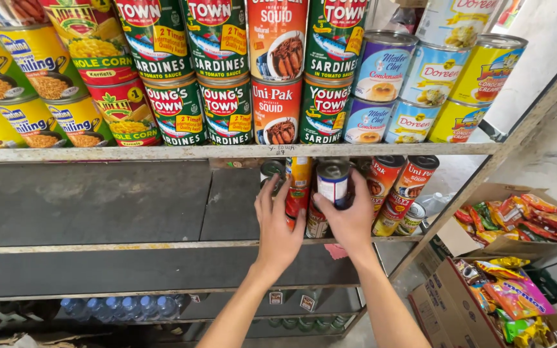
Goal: Stocking canned goods from a cardboard box onto grocery store shelves.
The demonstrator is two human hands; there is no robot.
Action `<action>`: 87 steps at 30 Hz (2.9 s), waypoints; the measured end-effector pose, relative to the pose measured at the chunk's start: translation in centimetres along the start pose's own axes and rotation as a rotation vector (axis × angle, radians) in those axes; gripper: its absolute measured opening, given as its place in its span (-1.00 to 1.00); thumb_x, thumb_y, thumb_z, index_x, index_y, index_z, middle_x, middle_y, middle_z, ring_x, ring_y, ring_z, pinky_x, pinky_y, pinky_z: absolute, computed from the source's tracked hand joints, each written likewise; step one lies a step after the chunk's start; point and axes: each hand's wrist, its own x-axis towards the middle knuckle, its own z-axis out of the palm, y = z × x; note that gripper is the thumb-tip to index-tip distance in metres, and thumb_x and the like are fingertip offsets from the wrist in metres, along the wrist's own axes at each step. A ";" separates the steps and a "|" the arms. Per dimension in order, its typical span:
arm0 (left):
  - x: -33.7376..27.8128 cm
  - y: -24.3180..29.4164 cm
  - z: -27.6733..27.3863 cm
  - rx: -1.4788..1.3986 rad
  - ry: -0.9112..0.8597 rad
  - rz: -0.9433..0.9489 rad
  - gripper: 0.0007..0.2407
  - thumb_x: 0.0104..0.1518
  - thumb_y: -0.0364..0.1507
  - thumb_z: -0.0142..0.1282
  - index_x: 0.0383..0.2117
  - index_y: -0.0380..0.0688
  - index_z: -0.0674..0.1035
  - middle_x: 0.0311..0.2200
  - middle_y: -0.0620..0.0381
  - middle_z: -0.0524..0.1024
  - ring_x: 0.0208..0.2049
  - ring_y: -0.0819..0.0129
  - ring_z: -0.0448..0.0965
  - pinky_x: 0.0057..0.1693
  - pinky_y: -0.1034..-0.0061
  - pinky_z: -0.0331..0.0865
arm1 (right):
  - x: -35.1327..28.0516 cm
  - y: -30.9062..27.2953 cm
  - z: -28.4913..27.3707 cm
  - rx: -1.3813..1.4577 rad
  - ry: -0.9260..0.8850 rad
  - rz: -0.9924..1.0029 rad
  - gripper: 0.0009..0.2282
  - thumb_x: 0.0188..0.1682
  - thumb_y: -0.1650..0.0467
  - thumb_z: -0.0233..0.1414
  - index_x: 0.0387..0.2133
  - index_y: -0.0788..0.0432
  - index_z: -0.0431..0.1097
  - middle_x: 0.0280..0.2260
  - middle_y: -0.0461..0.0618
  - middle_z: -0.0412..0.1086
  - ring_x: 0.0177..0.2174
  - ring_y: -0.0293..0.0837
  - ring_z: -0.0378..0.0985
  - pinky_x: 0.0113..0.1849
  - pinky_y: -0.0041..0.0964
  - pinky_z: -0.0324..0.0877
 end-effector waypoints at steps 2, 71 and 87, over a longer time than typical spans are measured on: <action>-1.4 1.1 -0.6 -0.029 0.010 -0.023 -0.45 0.06 -0.54 0.23 0.25 -0.21 0.35 0.33 -0.18 0.17 0.35 -0.18 0.11 0.38 0.05 0.06 | -1.1 0.2 -0.1 -0.030 0.011 -0.015 -0.34 -0.25 0.43 0.35 0.14 0.35 0.23 -0.02 0.13 0.47 -0.06 -0.13 0.53 -0.02 -0.23 0.43; -67.2 4.5 -30.1 -0.338 1.664 -1.043 -0.40 0.19 -0.25 0.15 0.33 -0.20 0.23 0.22 0.01 0.39 0.05 0.35 0.49 0.06 0.47 0.41 | -61.9 -21.4 21.9 0.520 -2.267 -0.487 -0.46 -0.45 0.49 0.37 -0.08 0.17 0.47 -0.08 0.02 0.40 -0.15 -0.07 0.54 -0.14 -0.26 0.46; -72.2 4.2 -27.7 0.724 1.554 -1.584 -0.48 0.17 -0.37 0.15 0.24 -0.37 0.36 0.28 -0.24 0.30 0.32 -0.07 0.26 0.35 0.30 0.17 | -73.2 -19.6 27.1 0.504 -2.435 -0.920 -0.50 -0.38 0.45 0.32 -0.10 0.28 0.41 -0.14 0.19 0.44 -0.09 0.16 0.52 -0.07 -0.10 0.43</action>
